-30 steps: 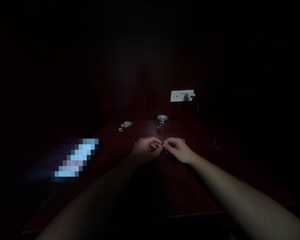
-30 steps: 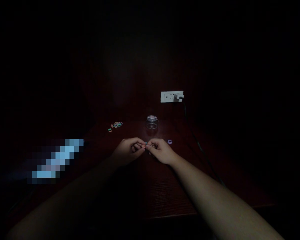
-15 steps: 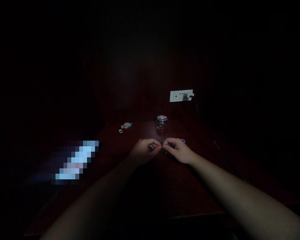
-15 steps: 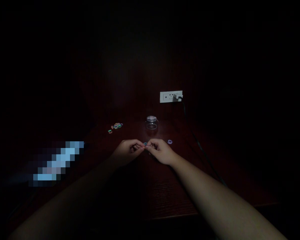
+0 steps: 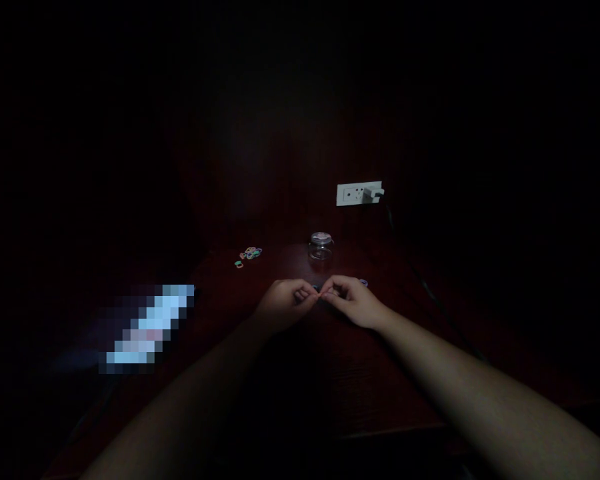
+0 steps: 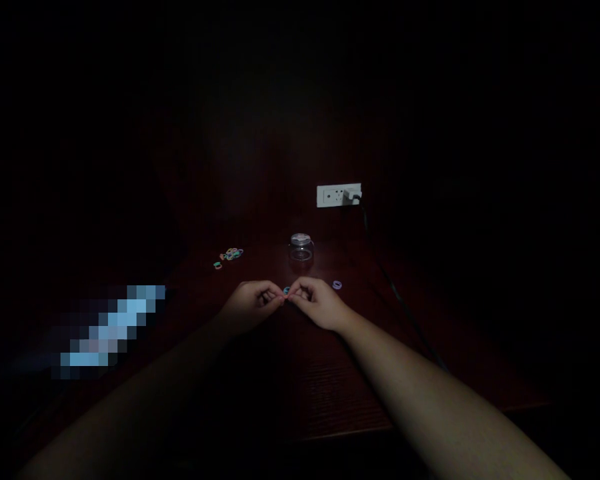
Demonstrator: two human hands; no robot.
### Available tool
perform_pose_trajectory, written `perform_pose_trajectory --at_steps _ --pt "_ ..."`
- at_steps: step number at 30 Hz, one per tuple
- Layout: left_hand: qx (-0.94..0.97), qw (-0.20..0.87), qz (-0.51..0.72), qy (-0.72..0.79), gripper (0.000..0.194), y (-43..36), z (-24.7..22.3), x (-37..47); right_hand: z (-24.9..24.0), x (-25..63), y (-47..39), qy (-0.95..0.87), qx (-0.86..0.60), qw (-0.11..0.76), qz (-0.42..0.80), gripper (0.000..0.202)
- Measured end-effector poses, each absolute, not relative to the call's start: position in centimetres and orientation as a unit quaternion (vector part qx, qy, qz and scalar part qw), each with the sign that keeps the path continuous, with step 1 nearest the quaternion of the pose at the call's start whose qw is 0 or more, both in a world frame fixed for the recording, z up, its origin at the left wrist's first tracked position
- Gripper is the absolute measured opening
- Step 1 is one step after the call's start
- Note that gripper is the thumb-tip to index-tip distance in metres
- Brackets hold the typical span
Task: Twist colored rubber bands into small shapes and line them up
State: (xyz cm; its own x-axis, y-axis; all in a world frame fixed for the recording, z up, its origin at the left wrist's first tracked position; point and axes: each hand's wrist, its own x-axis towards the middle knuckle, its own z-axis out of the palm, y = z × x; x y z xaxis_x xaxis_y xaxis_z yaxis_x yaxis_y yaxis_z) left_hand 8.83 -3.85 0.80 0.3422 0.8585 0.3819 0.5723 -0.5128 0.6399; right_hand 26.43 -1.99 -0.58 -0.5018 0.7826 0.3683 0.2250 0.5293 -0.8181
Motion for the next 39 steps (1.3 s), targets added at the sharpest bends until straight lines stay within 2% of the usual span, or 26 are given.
perform_pose_trajectory --at_steps 13,26,39 --pt "0.793 0.203 0.358 0.449 0.018 -4.02 1.00 8.88 -0.77 26.76 -1.75 -0.752 -0.324 0.396 0.416 0.021" --pt "0.806 0.200 0.348 0.435 0.017 -3.91 0.90 8.71 -0.52 26.64 -1.91 -0.781 -0.334 0.379 0.367 0.023" --pt "0.807 0.218 0.357 0.417 0.015 -3.85 0.70 8.72 -0.60 26.68 -1.89 -0.777 -0.335 0.378 0.376 0.024"
